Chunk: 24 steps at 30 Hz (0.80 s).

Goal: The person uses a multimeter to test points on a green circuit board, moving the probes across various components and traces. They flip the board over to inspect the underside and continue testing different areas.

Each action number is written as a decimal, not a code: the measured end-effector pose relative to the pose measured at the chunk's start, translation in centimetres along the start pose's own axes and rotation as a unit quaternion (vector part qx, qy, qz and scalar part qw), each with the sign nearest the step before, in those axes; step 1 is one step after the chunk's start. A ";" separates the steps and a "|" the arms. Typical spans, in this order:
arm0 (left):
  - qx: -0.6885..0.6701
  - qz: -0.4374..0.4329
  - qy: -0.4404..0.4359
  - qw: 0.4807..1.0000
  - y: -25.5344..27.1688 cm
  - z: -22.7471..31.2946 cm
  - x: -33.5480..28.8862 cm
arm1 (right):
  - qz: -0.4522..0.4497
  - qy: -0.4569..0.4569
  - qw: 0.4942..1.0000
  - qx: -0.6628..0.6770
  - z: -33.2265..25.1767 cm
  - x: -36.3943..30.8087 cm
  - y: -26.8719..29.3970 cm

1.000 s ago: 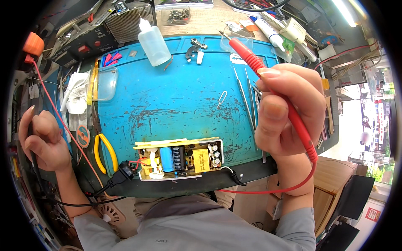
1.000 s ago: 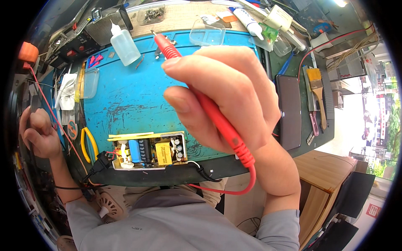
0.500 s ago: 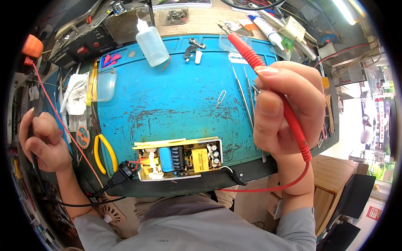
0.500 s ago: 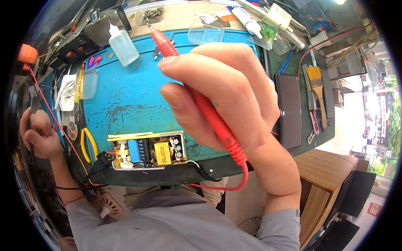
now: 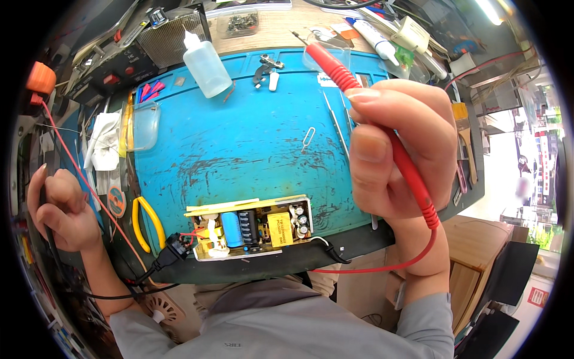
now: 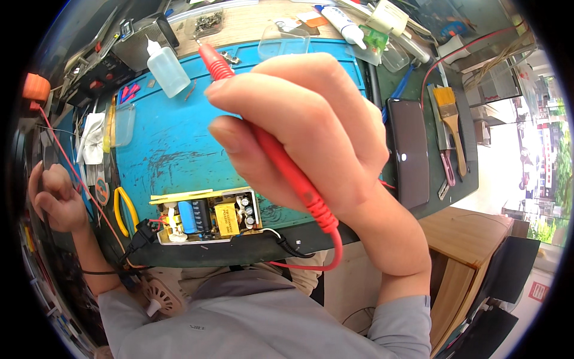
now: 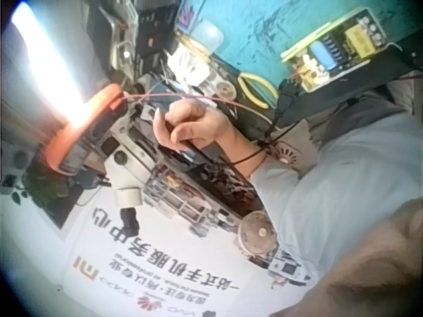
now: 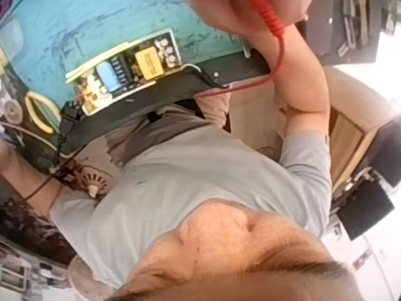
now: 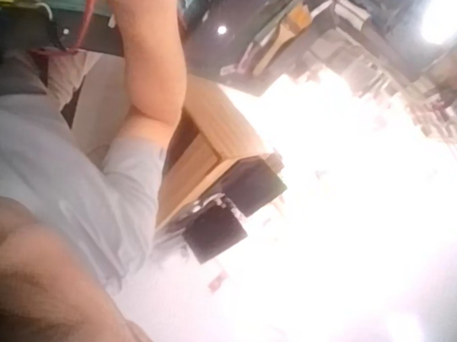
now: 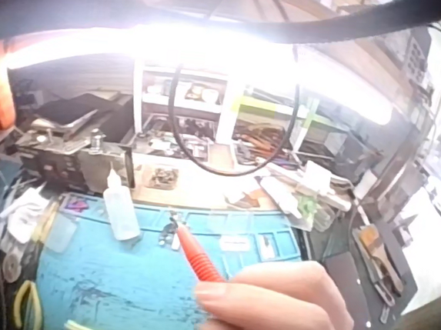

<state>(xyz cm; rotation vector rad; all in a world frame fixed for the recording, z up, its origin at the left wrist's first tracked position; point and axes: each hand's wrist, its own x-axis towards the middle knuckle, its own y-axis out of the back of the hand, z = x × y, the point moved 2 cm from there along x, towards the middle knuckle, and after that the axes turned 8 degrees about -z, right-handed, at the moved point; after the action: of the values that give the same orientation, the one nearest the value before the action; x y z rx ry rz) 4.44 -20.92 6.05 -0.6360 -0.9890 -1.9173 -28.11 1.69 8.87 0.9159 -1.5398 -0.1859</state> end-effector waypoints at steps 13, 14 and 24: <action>-0.015 -0.002 0.006 1.000 0.3 -0.2 -0.1 | 0.024 0.021 0.999 -0.009 0.5 -0.1 -0.1; -0.019 0.002 0.007 1.000 0.2 -0.3 -0.1 | 0.020 0.019 1.000 -0.009 0.5 -0.1 -0.1; -0.025 0.009 0.013 1.000 0.6 -0.2 -0.2 | 0.007 0.006 1.000 -0.001 0.3 0.1 0.1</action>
<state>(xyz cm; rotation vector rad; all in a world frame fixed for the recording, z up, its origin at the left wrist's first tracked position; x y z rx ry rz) 5.07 -21.19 6.09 -0.6441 -0.9199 -1.9353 -28.40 1.58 8.95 0.9030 -1.5348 -0.1724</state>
